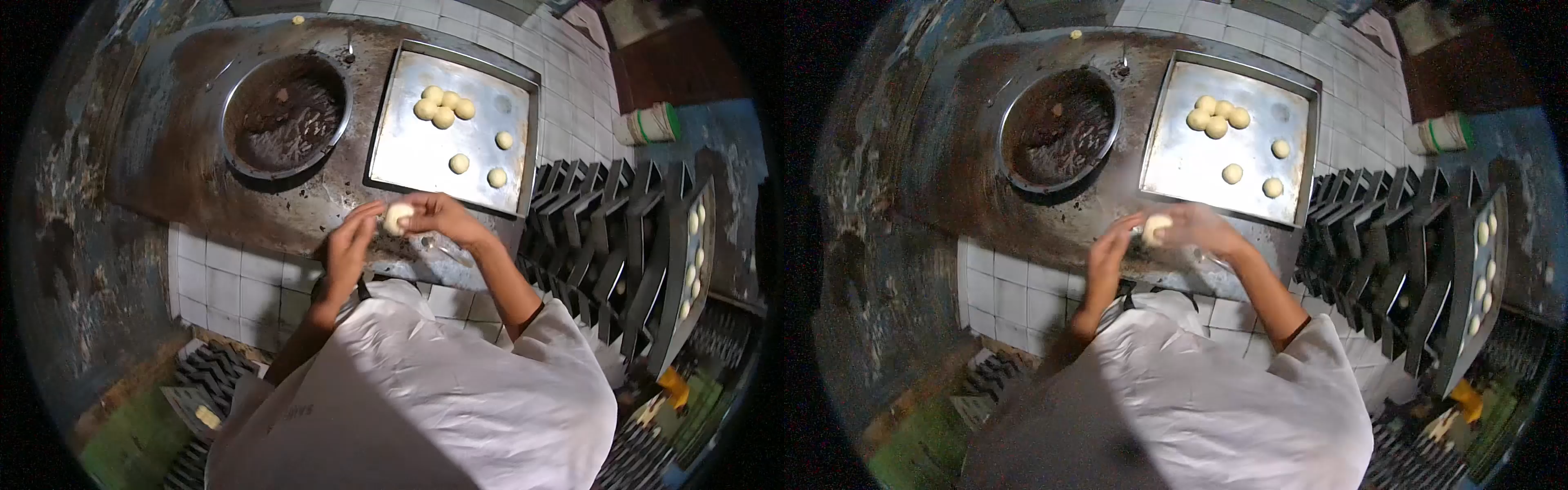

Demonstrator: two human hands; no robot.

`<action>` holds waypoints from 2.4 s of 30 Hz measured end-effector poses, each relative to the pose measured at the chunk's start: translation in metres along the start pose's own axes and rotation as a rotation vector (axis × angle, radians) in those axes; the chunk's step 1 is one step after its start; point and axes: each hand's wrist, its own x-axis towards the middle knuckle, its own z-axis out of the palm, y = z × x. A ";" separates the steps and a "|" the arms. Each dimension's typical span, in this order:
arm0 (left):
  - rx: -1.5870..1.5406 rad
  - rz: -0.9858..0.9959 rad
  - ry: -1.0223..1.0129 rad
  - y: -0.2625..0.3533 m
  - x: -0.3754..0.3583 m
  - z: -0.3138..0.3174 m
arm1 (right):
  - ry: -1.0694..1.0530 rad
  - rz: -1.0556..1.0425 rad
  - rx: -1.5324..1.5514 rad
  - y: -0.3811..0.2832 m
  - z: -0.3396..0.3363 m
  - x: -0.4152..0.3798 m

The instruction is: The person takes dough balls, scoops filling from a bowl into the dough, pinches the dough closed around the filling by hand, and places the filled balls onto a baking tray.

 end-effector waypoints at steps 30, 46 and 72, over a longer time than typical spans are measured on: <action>-0.101 -0.193 0.746 -0.063 -0.091 -0.085 | 1.132 -0.429 -1.389 0.066 -0.180 0.155; 0.011 0.008 -0.139 0.007 0.079 0.092 | 0.460 -0.257 0.311 0.006 -0.057 -0.045; -0.932 -0.585 0.334 -0.065 0.051 -0.166 | 0.737 0.211 -1.231 0.147 0.010 0.002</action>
